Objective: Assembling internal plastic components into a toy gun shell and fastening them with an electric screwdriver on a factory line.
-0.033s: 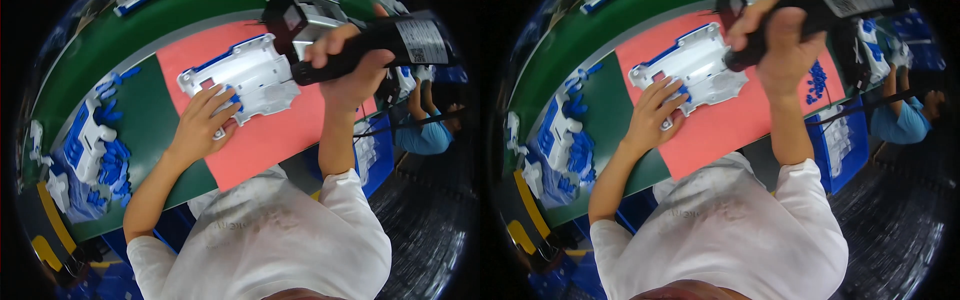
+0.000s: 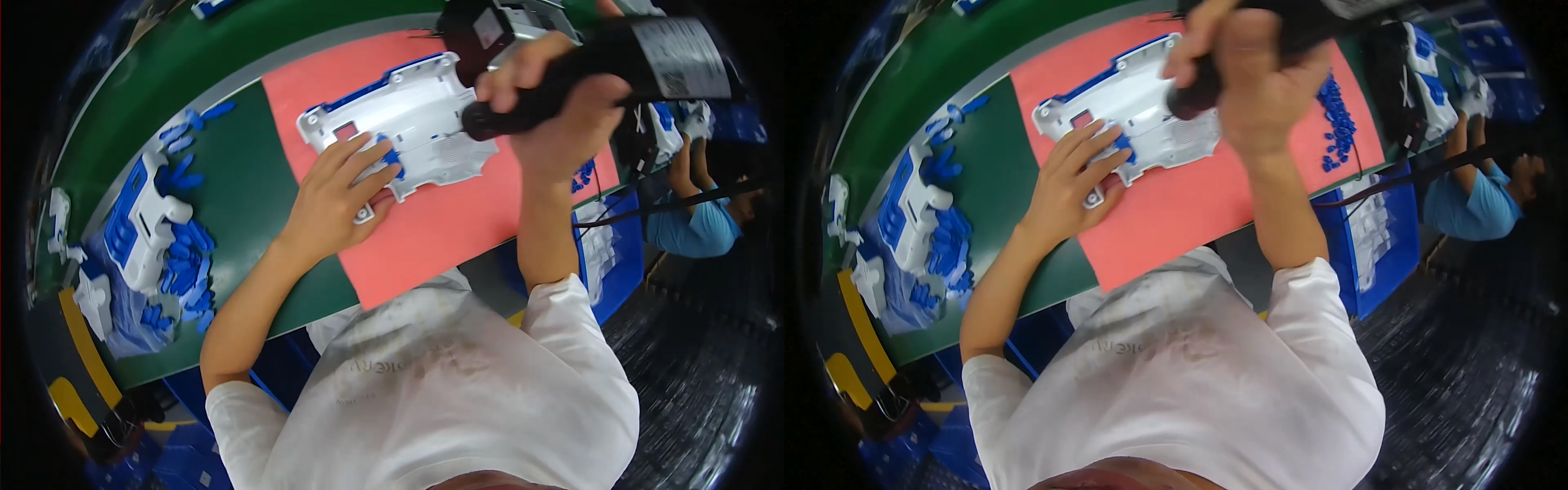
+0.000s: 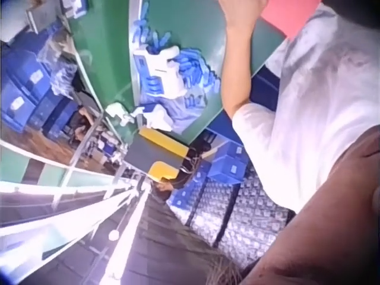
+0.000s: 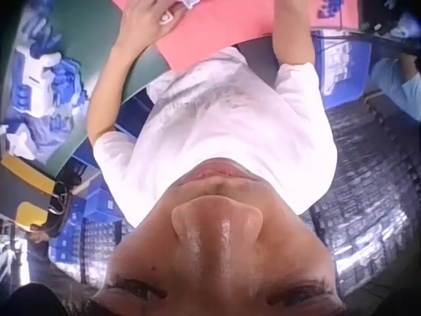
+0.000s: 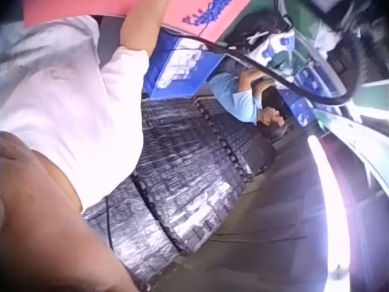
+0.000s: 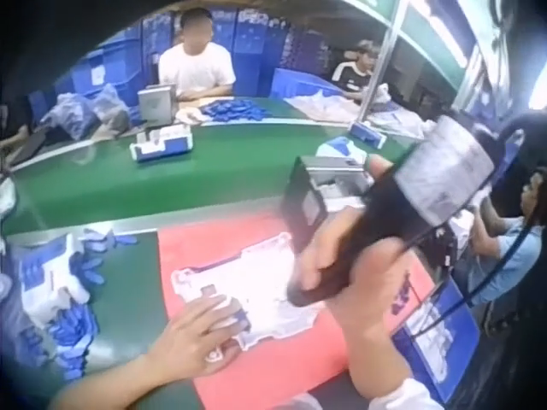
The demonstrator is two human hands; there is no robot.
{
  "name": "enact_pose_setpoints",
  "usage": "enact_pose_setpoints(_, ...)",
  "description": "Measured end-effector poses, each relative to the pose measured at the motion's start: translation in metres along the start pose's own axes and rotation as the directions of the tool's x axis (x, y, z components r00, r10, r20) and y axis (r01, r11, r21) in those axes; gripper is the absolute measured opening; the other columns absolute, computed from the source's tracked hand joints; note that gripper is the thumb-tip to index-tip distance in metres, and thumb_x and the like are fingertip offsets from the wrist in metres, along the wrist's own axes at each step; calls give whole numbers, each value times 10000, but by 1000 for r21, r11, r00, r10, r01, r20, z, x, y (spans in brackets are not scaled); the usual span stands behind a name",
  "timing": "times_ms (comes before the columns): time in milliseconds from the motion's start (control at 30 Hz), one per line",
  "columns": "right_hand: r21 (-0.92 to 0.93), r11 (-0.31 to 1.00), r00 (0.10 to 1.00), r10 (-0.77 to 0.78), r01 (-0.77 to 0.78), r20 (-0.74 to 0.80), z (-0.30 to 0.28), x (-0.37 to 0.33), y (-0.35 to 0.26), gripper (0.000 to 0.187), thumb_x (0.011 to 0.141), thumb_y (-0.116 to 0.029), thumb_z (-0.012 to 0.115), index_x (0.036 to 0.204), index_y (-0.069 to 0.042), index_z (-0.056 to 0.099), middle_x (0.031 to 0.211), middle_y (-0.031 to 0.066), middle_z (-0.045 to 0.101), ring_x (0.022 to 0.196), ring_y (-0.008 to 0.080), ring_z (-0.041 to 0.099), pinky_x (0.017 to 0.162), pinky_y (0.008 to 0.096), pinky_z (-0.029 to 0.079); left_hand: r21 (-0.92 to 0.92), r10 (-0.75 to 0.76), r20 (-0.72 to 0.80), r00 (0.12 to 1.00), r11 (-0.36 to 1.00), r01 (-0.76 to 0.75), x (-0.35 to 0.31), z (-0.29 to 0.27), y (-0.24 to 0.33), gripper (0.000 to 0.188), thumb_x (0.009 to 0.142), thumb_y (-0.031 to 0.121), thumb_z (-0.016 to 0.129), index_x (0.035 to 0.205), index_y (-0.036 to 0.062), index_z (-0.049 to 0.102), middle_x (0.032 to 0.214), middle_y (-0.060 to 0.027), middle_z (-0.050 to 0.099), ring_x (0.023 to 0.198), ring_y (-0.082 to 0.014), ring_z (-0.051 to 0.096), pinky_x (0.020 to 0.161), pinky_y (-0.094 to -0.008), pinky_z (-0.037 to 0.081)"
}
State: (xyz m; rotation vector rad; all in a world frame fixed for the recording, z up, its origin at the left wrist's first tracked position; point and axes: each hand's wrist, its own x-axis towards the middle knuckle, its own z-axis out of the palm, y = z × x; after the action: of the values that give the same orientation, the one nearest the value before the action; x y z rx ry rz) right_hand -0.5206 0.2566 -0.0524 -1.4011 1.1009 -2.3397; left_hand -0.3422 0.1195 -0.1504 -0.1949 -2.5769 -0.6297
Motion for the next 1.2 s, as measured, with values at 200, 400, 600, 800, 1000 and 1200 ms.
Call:
enact_pose_setpoints(200, -103, 989, 993, -103, 109, 61, 32, 4, 60, 427, 929, -375, 593, 873, 29, 466, 672, 106, 543, 483, 205, 562, 434, 326, 484, -32, -26, -55, 998, 999, 25, -5, 1, -3, 364, 681, 136, 729, 1037, 83, 674, 1220, -79, 585, 1179, -309, 518, 952, -443, 455)
enact_pose_setpoints(400, -99, 994, 994, -33, 43, 102, 39, 3, 65, 602, 952, -435, 522, 1355, -55, 285, 671, 79, 517, 482, 191, 543, 485, 364, 502, -30, -23, -51, 998, 999, 22, -9, 3, -6, 355, 683, 140, 727, 1027, 81, 663, 1236, -76, 575, 1193, -301, 507, 964, -439, 448)
enact_pose_setpoints(600, 27, 977, 977, -212, 212, 7, 9, 22, 18, 440, 981, -418, 467, 783, -30, 531, 653, 96, 539, 473, 219, 531, 490, 379, 484, -53, 15, -24, 1000, 998, -16, -3, -3, -4, 374, 682, 126, 728, 1048, 82, 666, 1252, -95, 577, 1211, -318, 507, 970, -441, 454)
enact_pose_setpoints(800, -574, 712, 667, -659, 405, -347, -108, 86, 2, 208, 912, -177, 573, 1048, -72, 456, 586, 67, 509, 409, 177, 511, 425, 342, 488, -45, -26, 8, 1000, 999, 26, -3, -4, 0, 418, 674, 110, 730, 1086, 90, 659, 1286, -103, 564, 1230, -332, 497, 982, -448, 433)
enact_pose_setpoints(1000, -628, 665, 629, -701, 405, -336, -122, 79, -40, 456, 847, -87, 633, 1217, -108, 367, 638, 84, 528, 418, 185, 503, 412, 326, 466, -56, -50, 35, 998, 997, 52, 1, -1, 1, 378, 676, 83, 736, 1049, 80, 674, 1263, -105, 580, 1211, -335, 509, 987, -469, 426)
enact_pose_setpoints(1200, -443, 859, 883, -394, 255, -254, -88, 23, -39, 500, 876, -30, 562, 1321, -74, 339, 609, 78, 486, 447, 193, 516, 463, 379, 471, -32, -64, 13, 998, 997, 65, 0, 0, 2, 408, 657, 43, 718, 1061, 70, 668, 1273, -131, 574, 1233, -356, 502, 1007, -466, 419)
